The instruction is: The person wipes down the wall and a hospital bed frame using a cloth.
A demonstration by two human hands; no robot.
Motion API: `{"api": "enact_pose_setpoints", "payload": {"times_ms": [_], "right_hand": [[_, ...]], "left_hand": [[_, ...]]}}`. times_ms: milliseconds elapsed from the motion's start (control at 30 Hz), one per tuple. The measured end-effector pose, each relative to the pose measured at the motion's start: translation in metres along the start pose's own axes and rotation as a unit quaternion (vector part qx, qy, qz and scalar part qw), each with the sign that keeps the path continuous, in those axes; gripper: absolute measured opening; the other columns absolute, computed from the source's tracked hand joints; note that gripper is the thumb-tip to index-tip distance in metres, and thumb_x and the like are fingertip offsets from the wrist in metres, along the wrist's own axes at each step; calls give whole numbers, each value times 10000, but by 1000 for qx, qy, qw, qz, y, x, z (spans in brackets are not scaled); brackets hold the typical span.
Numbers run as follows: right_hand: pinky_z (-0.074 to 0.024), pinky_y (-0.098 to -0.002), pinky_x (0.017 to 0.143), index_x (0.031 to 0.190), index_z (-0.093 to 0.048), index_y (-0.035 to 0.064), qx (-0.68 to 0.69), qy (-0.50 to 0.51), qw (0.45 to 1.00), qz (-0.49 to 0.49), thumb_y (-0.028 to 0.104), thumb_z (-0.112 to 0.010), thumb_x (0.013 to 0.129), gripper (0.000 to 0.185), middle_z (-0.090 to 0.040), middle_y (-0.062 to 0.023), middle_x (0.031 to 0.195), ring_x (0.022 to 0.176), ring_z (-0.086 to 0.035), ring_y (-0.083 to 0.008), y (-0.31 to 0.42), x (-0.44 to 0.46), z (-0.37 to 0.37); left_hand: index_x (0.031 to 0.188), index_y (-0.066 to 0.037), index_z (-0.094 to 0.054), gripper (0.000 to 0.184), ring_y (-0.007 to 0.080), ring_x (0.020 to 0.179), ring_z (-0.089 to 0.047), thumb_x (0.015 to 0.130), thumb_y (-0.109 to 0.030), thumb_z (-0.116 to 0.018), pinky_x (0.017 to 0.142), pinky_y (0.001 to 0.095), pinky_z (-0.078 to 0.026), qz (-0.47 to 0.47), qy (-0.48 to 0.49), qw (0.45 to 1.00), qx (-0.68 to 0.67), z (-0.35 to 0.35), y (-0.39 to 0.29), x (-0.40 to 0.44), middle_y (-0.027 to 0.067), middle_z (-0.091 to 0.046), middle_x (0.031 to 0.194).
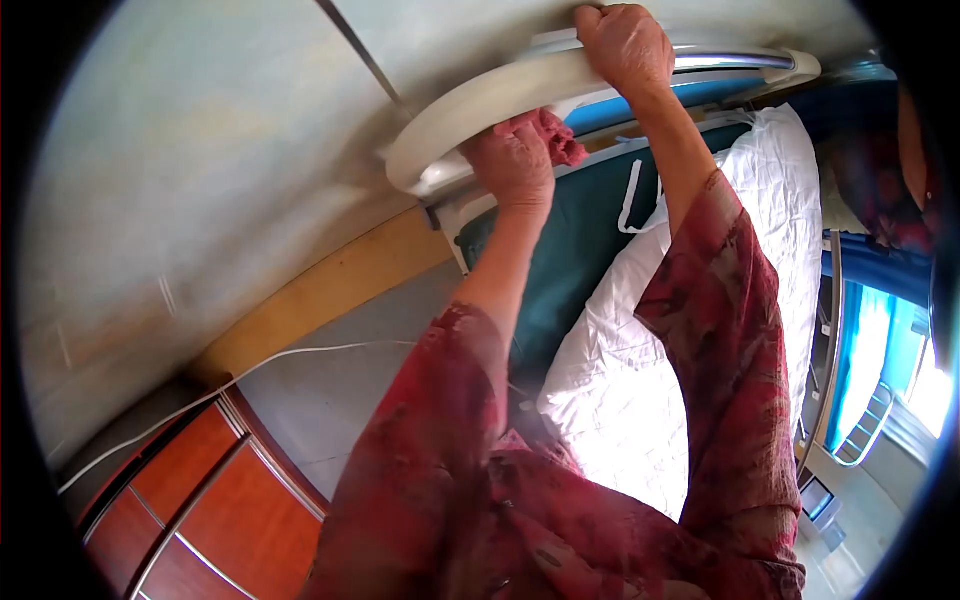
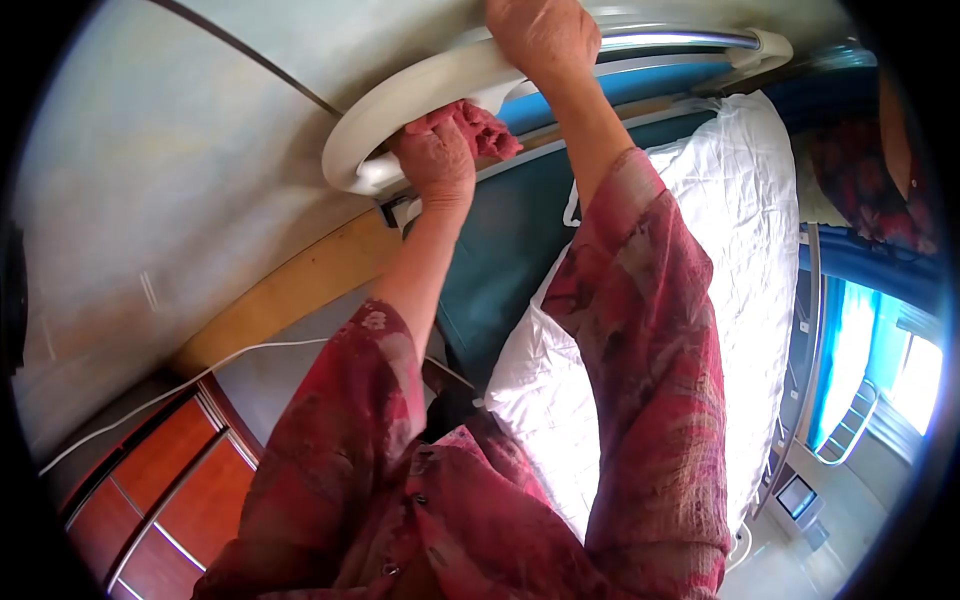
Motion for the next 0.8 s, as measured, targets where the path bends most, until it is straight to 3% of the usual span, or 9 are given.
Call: {"api": "enact_pose_setpoints", "payload": {"times_ms": [33, 133, 200, 300, 400, 433, 600, 667, 800], "right_hand": [[-489, -474, 836, 798, -701, 7, 7, -14, 1000, -2, 307, -492, 827, 367, -653, -257, 860, 857, -630, -436, -1, -2, -1], [-488, -465, 835, 889, -706, 31, 2, -8, 1000, 5, 347, -500, 837, 380, -658, -250, 913, 890, -621, -441, -1, 0, -3], [-492, -463, 809, 967, -710, 58, -13, 11, 1000, 10, 363, -498, 852, 389, -660, -245, 934, 892, -611, -457, -3, 2, -7], [-501, -485, 777, 830, -714, 64, -4, -42, 998, 37, 374, -450, 833, 407, -641, -255, 832, 805, -601, -482, -2, -1, -5], [-517, -467, 719, 736, -708, 58, -6, -46, 998, 31, 337, -493, 802, 358, -653, -234, 750, 735, -629, -442, -1, -1, -3], [-515, -465, 718, 738, -708, 69, -3, -50, 998, 35, 332, -495, 800, 344, -651, -230, 746, 732, -627, -438, -2, -1, -4], [-506, -464, 729, 756, -709, 69, 2, -27, 999, 18, 330, -493, 804, 343, -649, -230, 746, 744, -625, -434, -2, 1, -3], [-503, -481, 725, 782, -703, 64, 5, -19, 1000, 10, 349, -462, 826, 377, -633, -250, 806, 761, -598, -468, -2, 1, -3], [-503, -464, 746, 762, -710, 71, -1, -29, 1000, 12, 338, -482, 810, 355, -648, -236, 771, 763, -621, -437, -1, 1, -3]], "left_hand": [[904, 31, -643, 184, 391, 893, -586, 848, -102, -529, 843, 434, -451, -81, -57, 994, 56, -6, 30, 4, 203, -640, 950], [942, 10, -663, 182, 374, 897, -597, 849, -72, -530, 844, 413, -456, -55, -96, 990, 91, -5, 37, 2, 187, -644, 957], [960, -4, -676, 191, 354, 912, -610, 864, -78, -529, 834, 389, -466, -21, -107, 994, 2, -2, 44, 0, 171, -657, 958], [943, 28, -626, 183, 280, 881, -614, 862, -58, -486, 814, 347, -466, 78, -38, 993, -74, 6, 51, -3, 149, -657, 928], [900, 18, -644, 204, 288, 837, -627, 885, -85, -469, 775, 355, -475, 70, -78, 994, -27, 20, 40, -2, 135, -672, 858], [1007, 26, -649, 264, 232, 909, -616, 953, -180, -494, 814, 334, -473, 107, -40, 992, -46, 26, 39, -5, 110, -677, 980], [1037, 3, -645, 256, 294, 947, -633, 944, -200, -520, 830, 365, -479, 43, -44, 997, 39, 48, 59, -1, 143, -680, 1020], [858, -11, -705, 243, 335, 797, -635, 900, -132, -498, 710, 372, -482, -12, -93, 991, 97, 49, 55, -2, 184, -677, 853], [865, -20, -707, 212, 325, 804, -642, 876, -158, -548, 720, 366, -490, 54, -114, 990, 56, 51, 53, -6, 194, -675, 878]]}}
Point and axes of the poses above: each hand's wrist, its own x-axis towards the middle knuckle, its own z-axis out of the back of the hand, y = z × x, the point moved 3 cm from there along x, towards the middle knuckle
